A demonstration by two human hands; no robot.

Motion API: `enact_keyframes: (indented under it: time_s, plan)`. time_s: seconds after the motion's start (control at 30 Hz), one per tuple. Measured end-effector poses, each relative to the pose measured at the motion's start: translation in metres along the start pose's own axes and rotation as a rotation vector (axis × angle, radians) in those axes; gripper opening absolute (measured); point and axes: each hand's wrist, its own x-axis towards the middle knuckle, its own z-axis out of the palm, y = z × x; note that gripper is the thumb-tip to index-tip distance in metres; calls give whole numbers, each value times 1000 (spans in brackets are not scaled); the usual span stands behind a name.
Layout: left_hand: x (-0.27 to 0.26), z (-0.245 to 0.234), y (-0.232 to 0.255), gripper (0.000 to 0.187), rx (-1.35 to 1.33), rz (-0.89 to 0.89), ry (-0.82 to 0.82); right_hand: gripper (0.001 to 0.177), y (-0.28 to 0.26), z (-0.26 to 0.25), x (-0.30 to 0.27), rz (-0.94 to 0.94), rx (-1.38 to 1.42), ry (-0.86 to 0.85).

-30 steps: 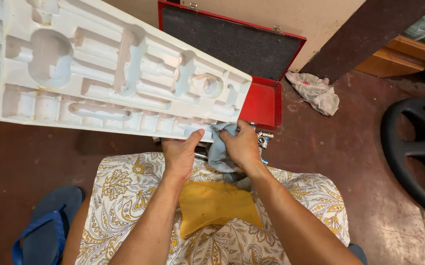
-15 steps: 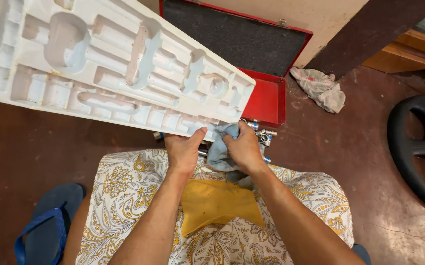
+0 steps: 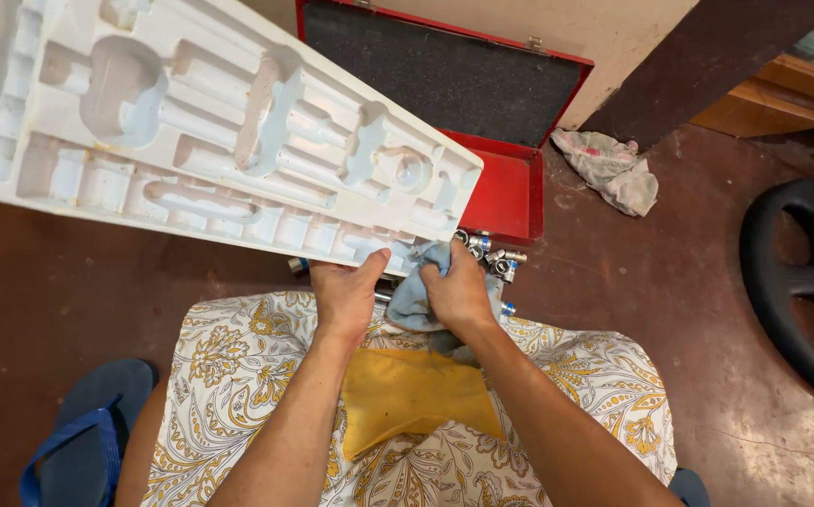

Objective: The person wipes the inside of a white plastic toolbox insert with a cloth, cleaning the molded compartments. The person then removes the foam lining from the red toolbox and wipes it as well.

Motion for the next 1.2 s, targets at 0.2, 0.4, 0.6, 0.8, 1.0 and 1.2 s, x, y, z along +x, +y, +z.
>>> enact_keyframes:
  time_s: [0.2, 0.4, 0.6, 0.8, 1.0, 1.2]
  plan:
    - [-5, 4, 1, 35, 24, -15, -83, 25, 11, -3, 0, 34, -24, 42]
    - [-4, 4, 3, 33, 118, -22, -24, 25, 51, 4, 6, -58, 243, -97]
    - [2, -3, 1, 38, 103, -54, 67, 19, 77, -6, 10, 185, 941, -69]
    - [8, -4, -2, 38, 28, 0, 32, 26, 71, -10, 9, 94, 913, -134]
    - [0, 3, 1, 40, 20, -33, -68, 26, 30, 5, 2, -36, 262, 103]
    - [1, 3, 4, 37, 86, -20, -81, 32, 9, -1, 2, -40, -17, 85]
